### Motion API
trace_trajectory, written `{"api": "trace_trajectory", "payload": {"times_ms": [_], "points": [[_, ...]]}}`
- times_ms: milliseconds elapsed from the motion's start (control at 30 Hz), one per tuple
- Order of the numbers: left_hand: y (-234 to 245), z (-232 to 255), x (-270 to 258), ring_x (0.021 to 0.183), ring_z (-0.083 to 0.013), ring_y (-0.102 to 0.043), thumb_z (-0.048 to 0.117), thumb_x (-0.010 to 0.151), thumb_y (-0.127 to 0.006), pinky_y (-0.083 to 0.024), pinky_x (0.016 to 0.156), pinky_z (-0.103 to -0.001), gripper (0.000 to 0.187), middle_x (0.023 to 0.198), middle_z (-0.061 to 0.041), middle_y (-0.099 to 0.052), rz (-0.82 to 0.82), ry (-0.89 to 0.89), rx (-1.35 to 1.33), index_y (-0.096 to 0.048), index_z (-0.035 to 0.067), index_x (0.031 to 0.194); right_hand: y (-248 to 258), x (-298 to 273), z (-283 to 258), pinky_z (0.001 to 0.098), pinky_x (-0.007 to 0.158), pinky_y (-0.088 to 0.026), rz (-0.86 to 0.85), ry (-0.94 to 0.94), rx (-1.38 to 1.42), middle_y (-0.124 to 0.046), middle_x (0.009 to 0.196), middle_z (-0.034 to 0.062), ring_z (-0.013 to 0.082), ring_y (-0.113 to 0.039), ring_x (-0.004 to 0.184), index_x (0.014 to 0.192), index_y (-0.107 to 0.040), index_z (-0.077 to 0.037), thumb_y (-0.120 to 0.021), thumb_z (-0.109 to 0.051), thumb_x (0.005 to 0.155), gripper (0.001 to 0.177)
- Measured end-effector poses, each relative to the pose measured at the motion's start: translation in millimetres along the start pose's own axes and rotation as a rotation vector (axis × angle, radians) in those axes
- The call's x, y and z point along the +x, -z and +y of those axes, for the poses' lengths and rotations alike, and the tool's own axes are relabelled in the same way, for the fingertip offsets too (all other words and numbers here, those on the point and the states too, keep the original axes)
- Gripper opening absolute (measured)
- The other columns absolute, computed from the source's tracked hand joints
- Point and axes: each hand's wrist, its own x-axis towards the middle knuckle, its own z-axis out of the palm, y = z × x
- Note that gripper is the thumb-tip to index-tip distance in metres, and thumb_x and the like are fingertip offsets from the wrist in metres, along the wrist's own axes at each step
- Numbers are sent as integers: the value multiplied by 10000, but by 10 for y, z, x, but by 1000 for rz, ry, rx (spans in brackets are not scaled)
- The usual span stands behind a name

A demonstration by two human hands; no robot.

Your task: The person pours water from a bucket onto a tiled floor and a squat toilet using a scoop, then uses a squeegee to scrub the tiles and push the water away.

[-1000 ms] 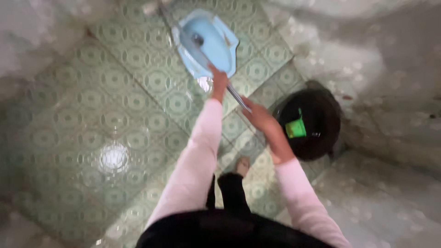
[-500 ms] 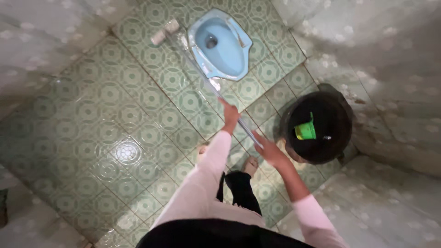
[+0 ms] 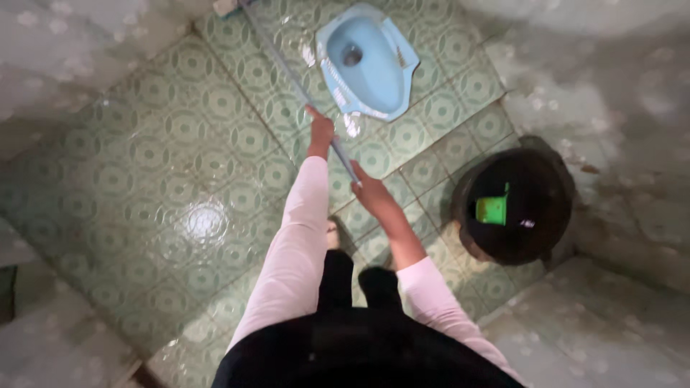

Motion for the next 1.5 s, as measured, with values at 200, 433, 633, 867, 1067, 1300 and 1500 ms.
{"api": "trace_trajectory", "payload": {"times_ms": [200,433,633,867,1067,1300,1500], "points": [[-494,-391,-1114,722,-438,-678,5,921,-497,-577,612,-513,1039,905,-298,-652,-52,118,-17,307,92,1573,164,-1232,548,516,817,-516,-180,-163,-74,-702,886,301,470,-691,884,1637,-193,-326,-531,-319,1013,710],[-166,-532,-1345,803,-447,-720,48,896,-535,-587,693,-514,1050,937,-326,-701,-2,-54,-5,281,104,1555,-114,-1372,300,532,846,-535,-192,-222,-4,-671,1015,359,507,-683,952,1641,-184,-330,-524,-269,998,730],[518,-244,-95,943,-482,-700,67,898,-531,-564,828,-524,1035,1045,-353,-693,105,-109,103,247,109,1579,-607,15,154,571,840,-515,-44,46,-160,-663,1034,353,518,-652,957,1612,-213,-305,-595,-265,972,746],[204,-436,-719,896,-482,-695,79,894,-546,-550,785,-529,1037,1019,-349,-672,119,-247,75,245,81,1565,-468,-667,437,580,790,-517,-11,77,-121,-682,1020,332,528,-650,909,1603,-217,-328,-577,-295,995,707],[-8,-890,-1822,718,-442,-694,67,923,-516,-577,636,-526,1011,877,-294,-684,-2,51,62,252,111,1580,-589,-1717,601,548,746,-534,-234,-241,-133,-687,813,302,471,-694,776,1637,-122,-329,-497,-310,1017,725],[454,-563,-642,757,-434,-712,84,940,-556,-596,657,-504,1039,909,-317,-694,77,-99,78,264,133,1576,-684,-614,214,542,706,-534,-21,82,-109,-692,829,277,465,-681,784,1594,-292,-222,-589,-283,1008,660],[904,-382,-143,834,-457,-747,116,958,-472,-648,713,-486,916,1099,-342,-668,32,-39,26,174,81,1606,-627,-34,-94,308,523,-495,-308,35,617,-667,762,127,164,-643,585,1506,-383,-146,-716,-181,948,651]]}}
